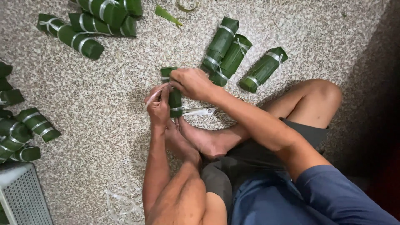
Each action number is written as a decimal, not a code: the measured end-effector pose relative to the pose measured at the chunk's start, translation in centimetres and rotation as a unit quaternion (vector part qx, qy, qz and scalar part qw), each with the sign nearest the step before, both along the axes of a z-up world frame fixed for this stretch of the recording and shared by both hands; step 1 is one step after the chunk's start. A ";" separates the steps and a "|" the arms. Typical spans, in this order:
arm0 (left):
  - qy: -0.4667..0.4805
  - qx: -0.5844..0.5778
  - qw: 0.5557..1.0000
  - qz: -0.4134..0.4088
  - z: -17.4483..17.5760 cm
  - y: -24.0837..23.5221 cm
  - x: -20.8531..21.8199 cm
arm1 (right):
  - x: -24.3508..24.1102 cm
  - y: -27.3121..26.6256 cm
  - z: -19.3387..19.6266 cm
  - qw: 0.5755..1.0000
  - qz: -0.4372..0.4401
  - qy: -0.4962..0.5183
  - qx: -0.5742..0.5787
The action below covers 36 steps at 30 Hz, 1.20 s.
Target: Wrapping cylindrical food items in green leaves and securing them with white string.
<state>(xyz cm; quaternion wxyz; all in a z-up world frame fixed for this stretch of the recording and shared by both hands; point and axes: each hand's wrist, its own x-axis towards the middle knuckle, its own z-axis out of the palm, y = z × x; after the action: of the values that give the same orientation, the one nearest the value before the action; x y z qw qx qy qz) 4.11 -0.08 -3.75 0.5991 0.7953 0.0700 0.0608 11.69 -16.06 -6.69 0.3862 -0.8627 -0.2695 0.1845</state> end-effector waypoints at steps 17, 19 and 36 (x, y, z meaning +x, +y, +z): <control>-0.145 0.197 0.962 -0.119 -8.0 4.9 -0.4 | -2.7 -0.6 -1.7 0.982 -0.138 0.113 0.060; -0.204 0.276 0.932 -0.120 -8.4 4.7 -0.2 | -1.4 -0.2 2.1 0.983 -0.113 0.121 0.082; -0.148 0.087 0.984 0.045 -6.4 0.7 -0.9 | -0.8 1.5 -1.2 0.991 0.047 -0.033 -0.123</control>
<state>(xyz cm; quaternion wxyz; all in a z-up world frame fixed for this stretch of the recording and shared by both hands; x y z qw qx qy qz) 3.25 0.61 -10.15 0.5280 0.8226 0.0109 0.2109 10.88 -14.59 -7.92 0.2592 -0.8953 -0.2979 0.2061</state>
